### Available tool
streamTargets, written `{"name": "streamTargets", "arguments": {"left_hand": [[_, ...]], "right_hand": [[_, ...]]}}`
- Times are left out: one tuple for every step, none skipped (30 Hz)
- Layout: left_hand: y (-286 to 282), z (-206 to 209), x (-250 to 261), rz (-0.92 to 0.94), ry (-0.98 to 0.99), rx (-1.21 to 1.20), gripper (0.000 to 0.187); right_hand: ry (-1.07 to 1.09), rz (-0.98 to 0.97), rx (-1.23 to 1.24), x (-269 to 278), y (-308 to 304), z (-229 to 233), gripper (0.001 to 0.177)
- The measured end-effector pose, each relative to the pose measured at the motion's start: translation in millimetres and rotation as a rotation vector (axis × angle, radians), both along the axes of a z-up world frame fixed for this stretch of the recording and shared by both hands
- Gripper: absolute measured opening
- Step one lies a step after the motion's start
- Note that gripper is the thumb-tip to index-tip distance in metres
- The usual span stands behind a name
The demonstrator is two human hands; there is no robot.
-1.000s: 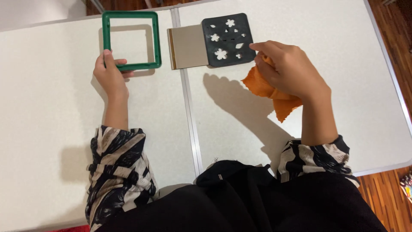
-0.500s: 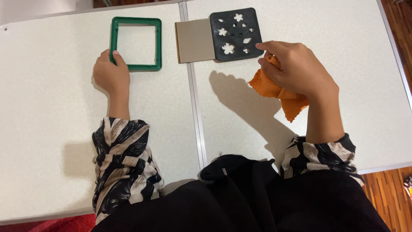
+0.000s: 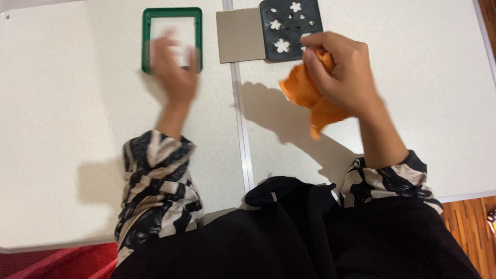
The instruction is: Wiping and cleaning craft stencils and frame components with a cloth.
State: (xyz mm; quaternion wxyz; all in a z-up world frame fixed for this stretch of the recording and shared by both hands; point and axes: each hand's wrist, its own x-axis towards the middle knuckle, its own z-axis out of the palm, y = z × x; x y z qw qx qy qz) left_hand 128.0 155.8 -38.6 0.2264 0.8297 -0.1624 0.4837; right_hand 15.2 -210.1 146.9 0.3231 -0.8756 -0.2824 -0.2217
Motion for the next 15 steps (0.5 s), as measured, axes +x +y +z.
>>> {"name": "streamTargets", "arguments": {"left_hand": [[-27, 11, -21, 0.000, 0.003, 0.003, 0.037], [-56, 22, -42, -0.480, 0.377, -0.368, 0.071], [-85, 32, -64, -0.978, 0.746, -0.726, 0.106], [-98, 33, -76, -0.977, 0.751, -0.728, 0.106], [-111, 34, -87, -1.061, 0.828, -0.627, 0.113], [-126, 36, -95, -1.144, 0.902, -0.523, 0.121], [-126, 37, -96, -1.147, 0.903, -0.524, 0.121], [-128, 38, -97, -1.059, 0.786, -0.405, 0.107], [-130, 40, -99, -0.969, 0.669, -0.288, 0.093], [-116, 38, -86, -0.972, 0.669, -0.289, 0.093], [-103, 36, -73, -0.858, 0.780, -0.419, 0.067], [-91, 34, -58, -0.741, 0.890, -0.545, 0.041], [-76, 37, -48, -0.746, 0.888, -0.545, 0.041], [-63, 41, -39, -0.591, 0.764, -0.594, 0.034], [-50, 45, -29, -0.438, 0.637, -0.638, 0.028]], "right_hand": [[0.003, 0.000, 0.003, 3, 13, -18, 0.016], [-0.019, -0.059, 0.197, 5, 25, -36, 0.015], [-0.043, -0.118, 0.390, 7, 36, -54, 0.015], [-0.038, -0.120, 0.391, 9, 49, -70, 0.015], [0.007, -0.123, 0.570, 12, 61, -86, 0.017], [0.048, -0.126, 0.747, 18, 71, -101, 0.019], [0.048, -0.129, 0.746, 25, 76, -110, 0.019], [0.160, -0.138, 0.831, 32, 80, -117, 0.020], [0.275, -0.146, 0.914, 40, 82, -124, 0.022], [0.273, -0.148, 0.913, 42, 83, -125, 0.022], [0.246, -0.196, 0.773, 44, 83, -126, 0.024], [0.216, -0.242, 0.633, 48, 83, -127, 0.027], [0.213, -0.244, 0.631, 46, 88, -123, 0.027], [0.113, -0.242, 0.314, 43, 91, -118, 0.037], [0.014, -0.235, -0.003, 40, 94, -114, 0.047]]}}
